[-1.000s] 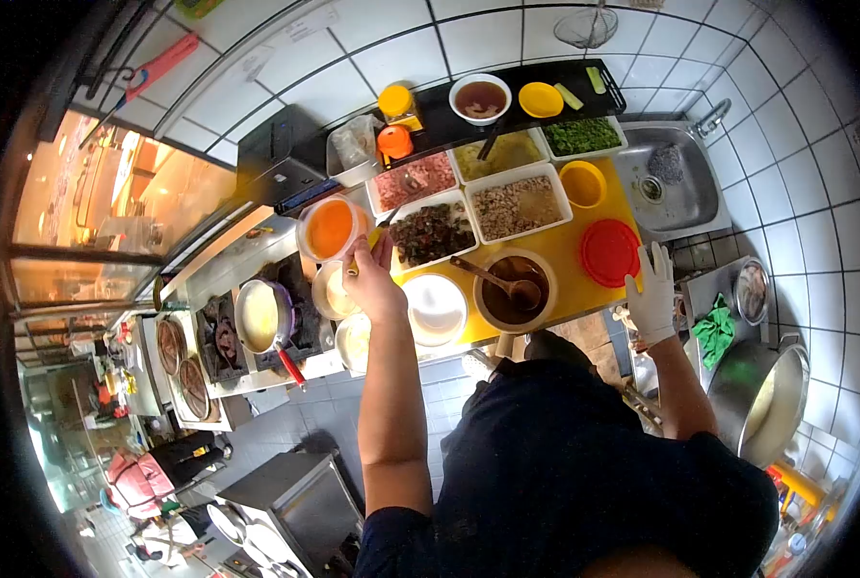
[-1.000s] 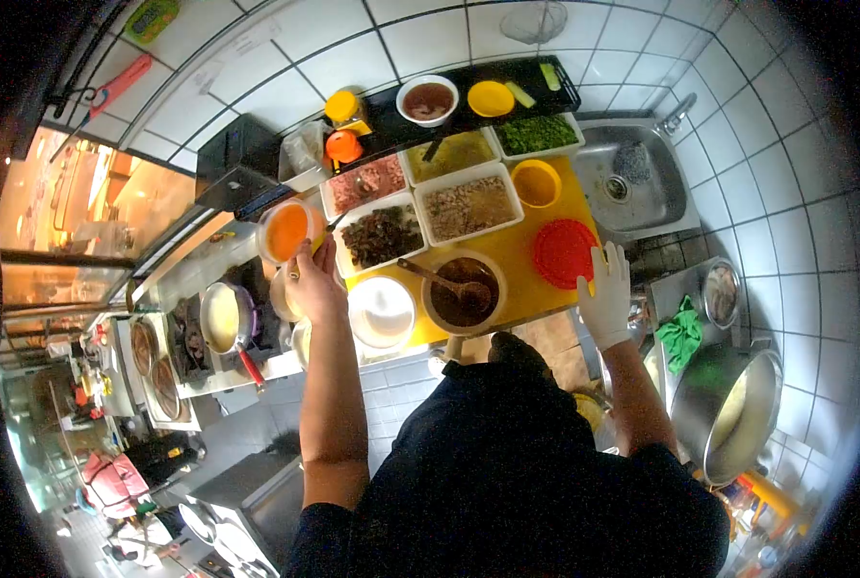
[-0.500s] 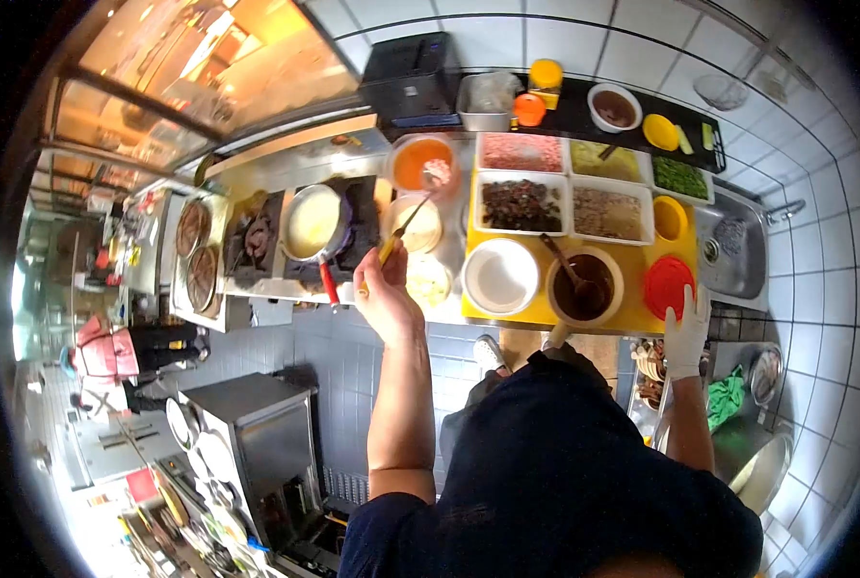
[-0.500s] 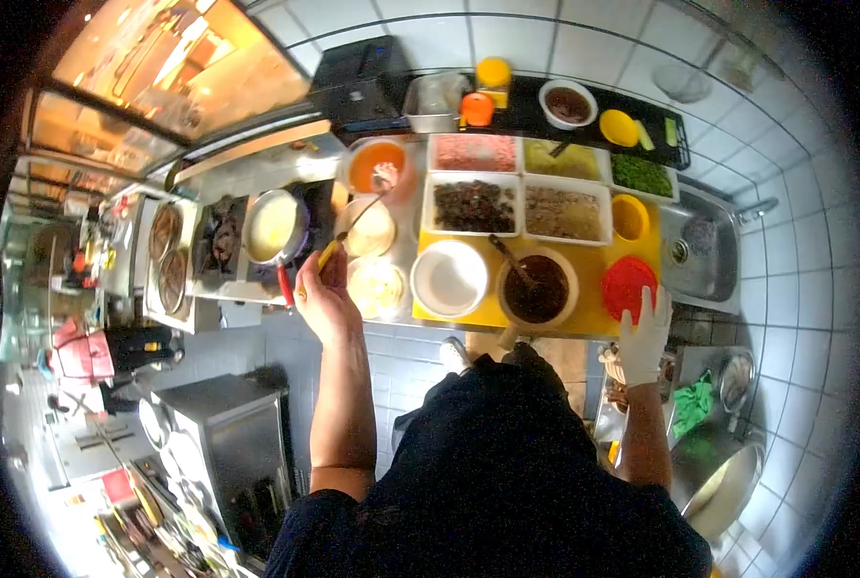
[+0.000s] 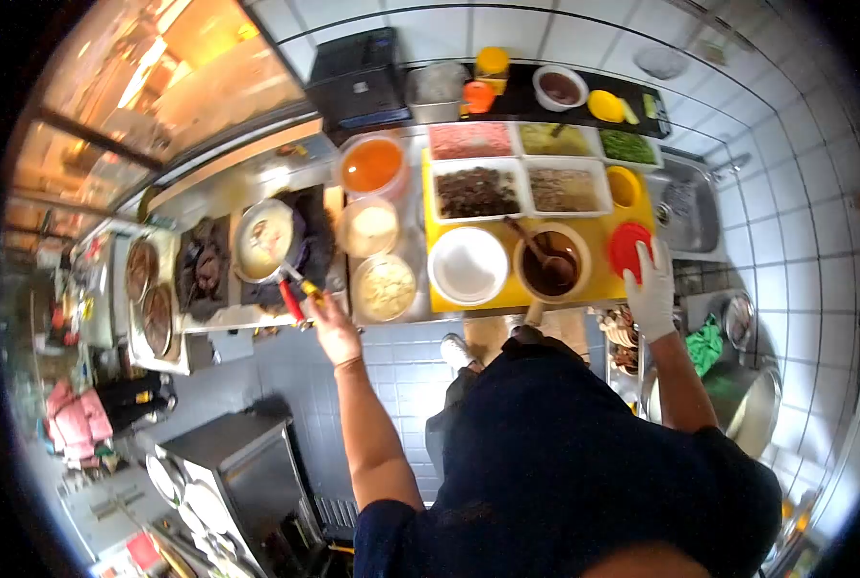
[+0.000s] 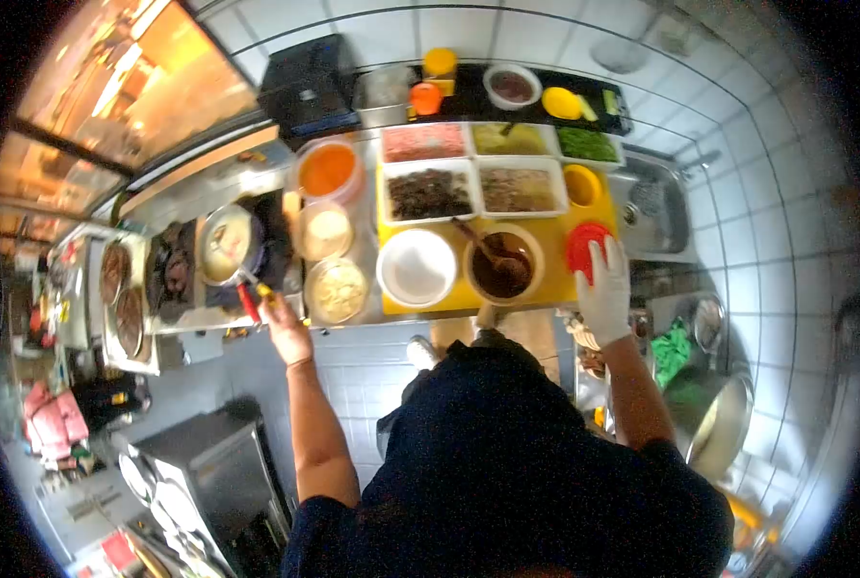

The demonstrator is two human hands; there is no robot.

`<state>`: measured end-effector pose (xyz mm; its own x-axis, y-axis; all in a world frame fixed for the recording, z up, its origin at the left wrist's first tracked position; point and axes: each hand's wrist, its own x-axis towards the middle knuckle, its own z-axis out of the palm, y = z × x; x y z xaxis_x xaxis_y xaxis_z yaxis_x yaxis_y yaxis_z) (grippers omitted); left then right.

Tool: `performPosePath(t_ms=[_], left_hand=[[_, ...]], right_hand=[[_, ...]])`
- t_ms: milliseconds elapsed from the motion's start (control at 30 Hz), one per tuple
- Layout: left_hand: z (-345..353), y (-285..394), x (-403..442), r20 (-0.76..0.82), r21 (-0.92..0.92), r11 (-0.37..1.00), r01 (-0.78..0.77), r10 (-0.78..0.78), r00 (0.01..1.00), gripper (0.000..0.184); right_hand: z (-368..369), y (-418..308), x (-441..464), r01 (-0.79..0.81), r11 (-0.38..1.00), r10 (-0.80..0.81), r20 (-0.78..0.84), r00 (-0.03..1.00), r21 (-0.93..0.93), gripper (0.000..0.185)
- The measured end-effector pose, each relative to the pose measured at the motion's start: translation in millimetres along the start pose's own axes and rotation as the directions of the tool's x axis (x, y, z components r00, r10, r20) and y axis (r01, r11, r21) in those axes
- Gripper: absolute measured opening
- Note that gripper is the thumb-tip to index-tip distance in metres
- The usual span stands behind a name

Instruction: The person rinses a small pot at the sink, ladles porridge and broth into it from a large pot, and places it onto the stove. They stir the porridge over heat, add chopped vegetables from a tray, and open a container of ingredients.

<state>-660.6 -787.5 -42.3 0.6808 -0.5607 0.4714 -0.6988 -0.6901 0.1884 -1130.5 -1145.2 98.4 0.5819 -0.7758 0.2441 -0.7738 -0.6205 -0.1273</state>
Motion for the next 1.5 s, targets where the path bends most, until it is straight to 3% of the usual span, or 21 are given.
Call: performPosePath(t_ms=[33, 233, 300, 367, 500, 733, 833, 867, 967, 1067, 1100, 1167, 1233, 1333, 1433, 1500], left_hand=[[-7.2, 7.2, 4.6, 0.019, -0.040, 0.999, 0.036, -0.035, 0.999, 0.039], [-76.7, 77.8, 35.3, -0.119, -0.193, 0.976, -0.098, 0.076, 0.990, 0.036], [-105.2, 120.0, 35.8, -0.096, -0.378, 0.915, -0.138, 0.109, 0.989, 0.036], [-116.4, 155.9, 35.0, -0.047, -0.502, 0.828, -0.251, 0.264, 0.963, 0.039], [-106.6, 232.3, 42.0, 0.155, -0.608, 0.754, -0.250, 0.421, 0.894, 0.028], [-55.5, 281.5, 38.9, 0.303, -0.331, 0.805, -0.492, 0.584, 0.753, 0.034], [-72.4, 305.1, 42.8, 0.413, -0.422, 0.841, -0.339, 0.512, 0.754, 0.032], [-69.2, 310.4, 41.2, 0.256, -0.442, 0.819, -0.367, 0.507, 0.823, 0.025], [-73.0, 323.3, 45.3, 0.150, -0.535, 0.804, -0.258, 0.391, 0.908, 0.021], [-80.6, 324.6, 60.9, 0.191, -0.609, 0.788, -0.089, 0.254, 0.948, 0.017], [-80.8, 322.3, 63.0, 0.274, -0.652, 0.754, 0.079, 0.137, 0.952, 0.017], [-81.6, 320.1, 73.5, 0.488, -0.736, 0.437, 0.518, -0.189, 0.852, 0.021], [-80.4, 310.0, 89.3, 0.597, -0.745, 0.119, 0.657, -0.323, 0.735, 0.028], [-79.4, 296.0, 99.3, 0.620, -0.758, -0.092, 0.646, -0.409, 0.669, 0.028], [-80.9, 284.6, 102.0, 0.595, -0.783, -0.138, 0.607, -0.450, 0.666, 0.028], [-84.7, 277.6, 105.2, 0.590, -0.789, -0.133, 0.599, -0.435, 0.681, 0.028]], right_hand=[[-3.9, -3.4, 1.5, -0.025, 1.000, 0.025, -0.003, 1.000, 0.016, 0.057], [8.3, -12.3, 14.3, 0.061, 0.992, -0.060, -0.016, 0.998, 0.112, 0.055], [17.3, -22.2, 27.8, 0.117, 0.980, -0.113, -0.034, 0.993, 0.159, 0.049], [29.3, -32.9, 47.3, 0.182, 0.960, -0.180, -0.031, 0.983, 0.211, 0.045], [56.2, -61.8, 90.9, 0.344, 0.914, -0.359, 0.033, 0.933, 0.216, 0.035], [112.2, -81.2, 145.6, 0.479, 0.859, -0.502, 0.115, 0.858, 0.180, 0.021], [123.8, -78.9, 153.3, 0.495, 0.844, -0.522, 0.105, 0.846, 0.209, 0.016], [124.5, -77.5, 155.4, 0.494, 0.838, -0.526, 0.102, 0.844, 0.233, 0.016], [133.0, -74.6, 157.1, 0.523, 0.815, -0.536, -0.018, 0.844, 0.248, 0.014], [135.2, -73.0, 154.3, 0.520, 0.818, -0.529, -0.033, 0.848, 0.247, 0.013], [134.7, -72.6, 154.4, 0.519, 0.819, -0.528, -0.035, 0.849, 0.246, 0.013], [136.5, -73.2, 154.1, 0.511, 0.821, -0.523, -0.023, 0.852, 0.255, 0.013], [135.0, -74.4, 154.6, 0.495, 0.825, -0.515, 0.003, 0.857, 0.272, 0.013], [126.8, -74.3, 153.5, 0.489, 0.840, -0.520, 0.090, 0.850, 0.236, 0.016], [124.9, -70.8, 150.4, 0.472, 0.845, -0.512, 0.126, 0.850, 0.251, 0.019], [120.3, -68.3, 142.3, 0.454, 0.849, -0.482, 0.046, 0.875, 0.270, 0.018]])
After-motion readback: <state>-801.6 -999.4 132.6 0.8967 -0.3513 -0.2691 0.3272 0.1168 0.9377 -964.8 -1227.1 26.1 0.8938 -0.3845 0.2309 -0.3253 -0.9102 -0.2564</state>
